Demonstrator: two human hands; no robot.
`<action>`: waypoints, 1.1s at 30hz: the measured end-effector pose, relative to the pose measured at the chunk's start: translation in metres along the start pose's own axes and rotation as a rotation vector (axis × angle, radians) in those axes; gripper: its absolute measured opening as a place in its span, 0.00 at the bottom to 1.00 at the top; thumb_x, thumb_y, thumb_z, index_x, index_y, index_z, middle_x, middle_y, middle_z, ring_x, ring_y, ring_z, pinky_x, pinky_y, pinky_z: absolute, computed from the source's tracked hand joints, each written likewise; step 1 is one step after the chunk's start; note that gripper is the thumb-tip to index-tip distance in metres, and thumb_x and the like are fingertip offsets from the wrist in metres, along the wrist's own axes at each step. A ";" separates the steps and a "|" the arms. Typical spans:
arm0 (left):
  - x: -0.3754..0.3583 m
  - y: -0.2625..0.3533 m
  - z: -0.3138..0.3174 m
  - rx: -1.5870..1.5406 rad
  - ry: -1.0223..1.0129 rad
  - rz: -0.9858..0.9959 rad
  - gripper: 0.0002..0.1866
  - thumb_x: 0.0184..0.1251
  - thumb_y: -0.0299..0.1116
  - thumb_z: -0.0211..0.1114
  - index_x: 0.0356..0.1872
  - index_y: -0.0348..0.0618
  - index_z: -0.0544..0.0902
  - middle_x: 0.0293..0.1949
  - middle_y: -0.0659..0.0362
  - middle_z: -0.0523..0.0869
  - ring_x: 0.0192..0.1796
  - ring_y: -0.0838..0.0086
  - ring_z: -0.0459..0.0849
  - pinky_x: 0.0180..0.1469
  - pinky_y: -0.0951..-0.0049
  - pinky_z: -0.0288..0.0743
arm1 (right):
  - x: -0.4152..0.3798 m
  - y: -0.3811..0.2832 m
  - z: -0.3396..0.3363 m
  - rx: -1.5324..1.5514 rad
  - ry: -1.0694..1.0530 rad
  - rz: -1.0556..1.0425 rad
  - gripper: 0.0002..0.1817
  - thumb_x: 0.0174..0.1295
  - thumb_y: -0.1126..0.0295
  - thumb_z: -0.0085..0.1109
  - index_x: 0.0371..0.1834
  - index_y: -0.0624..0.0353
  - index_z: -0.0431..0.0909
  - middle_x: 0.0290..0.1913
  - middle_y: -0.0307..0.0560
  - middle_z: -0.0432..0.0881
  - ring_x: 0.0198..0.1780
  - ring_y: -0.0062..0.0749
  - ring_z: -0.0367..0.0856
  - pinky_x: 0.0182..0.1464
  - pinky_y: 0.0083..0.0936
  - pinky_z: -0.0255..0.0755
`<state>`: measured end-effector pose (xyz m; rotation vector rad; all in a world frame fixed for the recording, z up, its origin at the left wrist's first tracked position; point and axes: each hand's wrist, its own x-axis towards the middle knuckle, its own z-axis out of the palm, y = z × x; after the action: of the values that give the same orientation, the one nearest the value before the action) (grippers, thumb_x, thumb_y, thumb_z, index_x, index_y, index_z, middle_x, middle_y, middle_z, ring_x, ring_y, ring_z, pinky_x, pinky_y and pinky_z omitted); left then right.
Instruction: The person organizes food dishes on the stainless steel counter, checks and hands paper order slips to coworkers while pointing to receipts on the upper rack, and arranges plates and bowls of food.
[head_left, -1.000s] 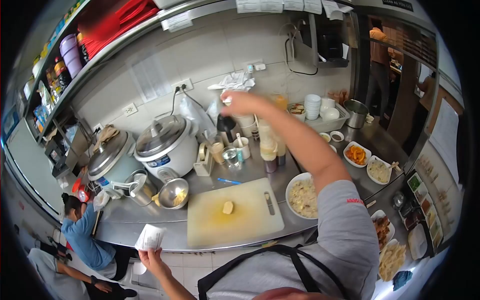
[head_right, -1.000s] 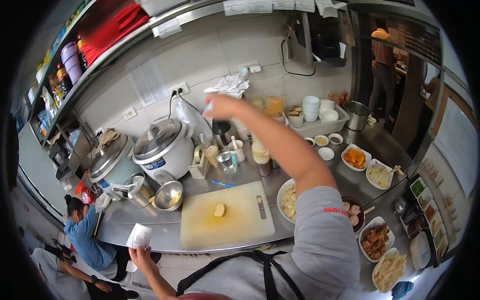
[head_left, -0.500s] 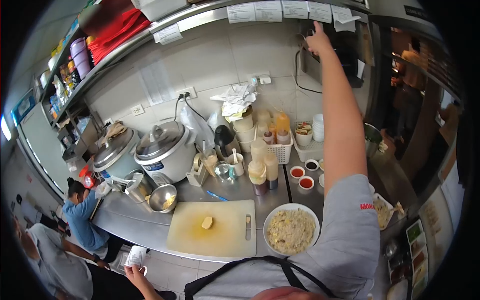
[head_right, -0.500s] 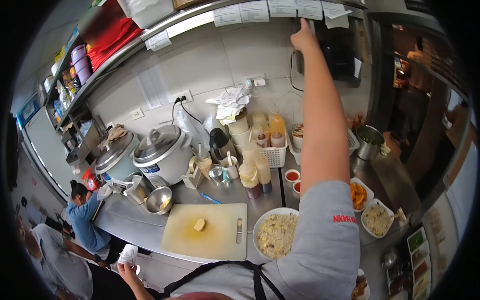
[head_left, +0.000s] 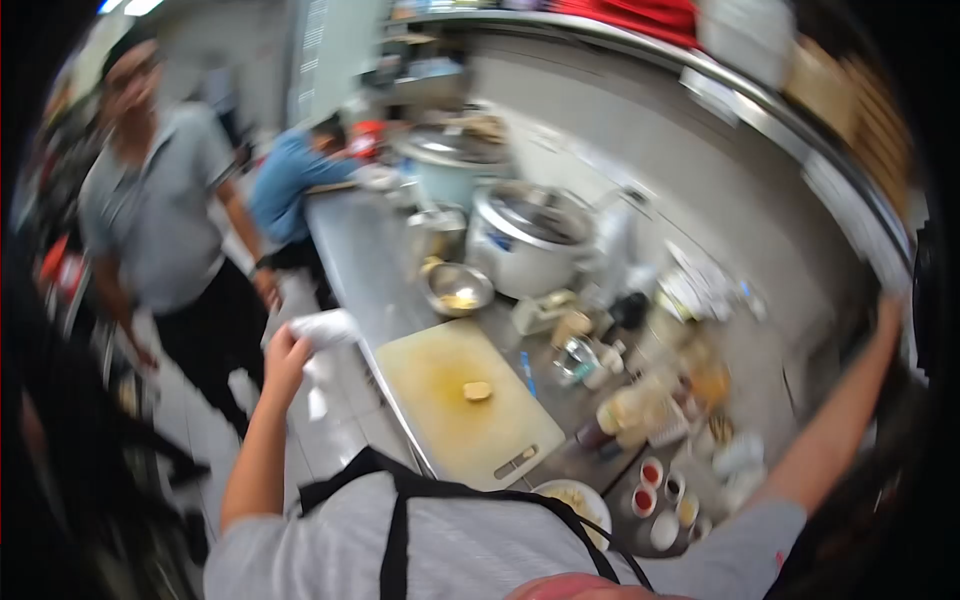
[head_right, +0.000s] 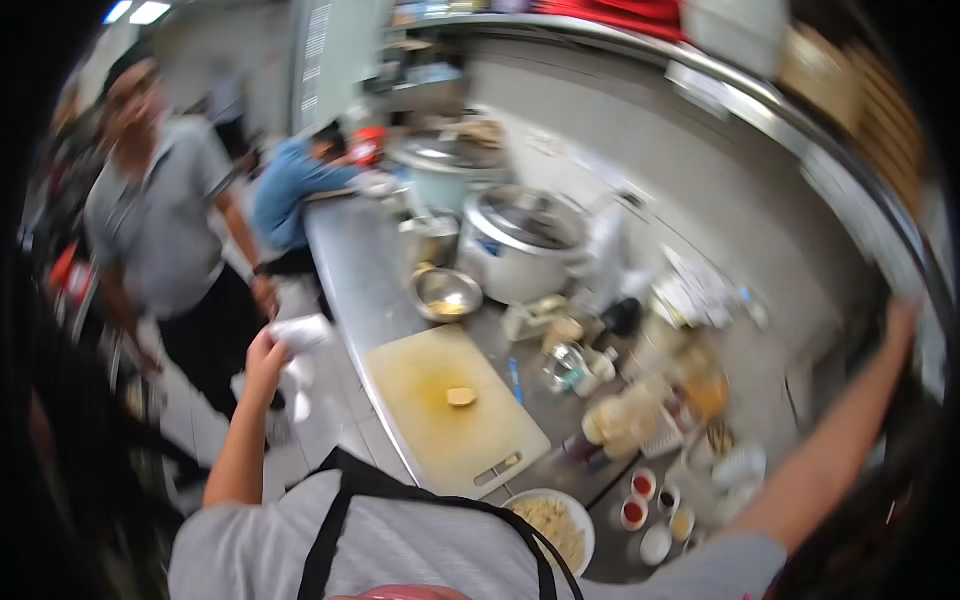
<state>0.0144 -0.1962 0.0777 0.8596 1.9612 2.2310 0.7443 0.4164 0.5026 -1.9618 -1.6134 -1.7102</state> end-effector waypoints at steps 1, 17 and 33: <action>-0.001 -0.004 -0.003 0.095 0.039 0.025 0.07 0.47 0.27 0.50 0.28 0.36 0.72 0.21 0.65 0.71 0.23 0.84 0.67 0.24 0.84 0.61 | 0.001 0.001 -0.007 0.180 0.069 0.148 0.29 0.50 0.64 0.44 0.56 0.65 0.52 0.54 0.61 0.58 0.57 0.50 0.55 0.58 0.34 0.50; -0.003 -0.015 -0.012 0.021 0.063 -0.036 0.09 0.49 0.30 0.52 0.31 0.38 0.73 0.22 0.66 0.71 0.24 0.84 0.66 0.26 0.84 0.61 | 0.000 -0.009 0.000 0.546 0.378 0.329 0.18 0.52 0.67 0.42 0.43 0.66 0.69 0.49 0.60 0.66 0.54 0.47 0.60 0.55 0.33 0.56; -0.008 -0.039 -0.030 0.098 0.109 -0.117 0.10 0.55 0.29 0.48 0.38 0.43 0.70 0.31 0.66 0.74 0.28 0.88 0.71 0.23 0.90 0.61 | -0.112 -0.050 -0.233 1.008 0.029 0.661 0.37 0.48 0.70 0.42 0.62 0.41 0.36 0.51 0.55 0.67 0.51 0.43 0.68 0.48 0.37 0.63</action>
<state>-0.0046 -0.2189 0.0370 0.6262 2.1237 2.1764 0.5711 0.2191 0.4786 -1.5952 -1.1968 -0.4959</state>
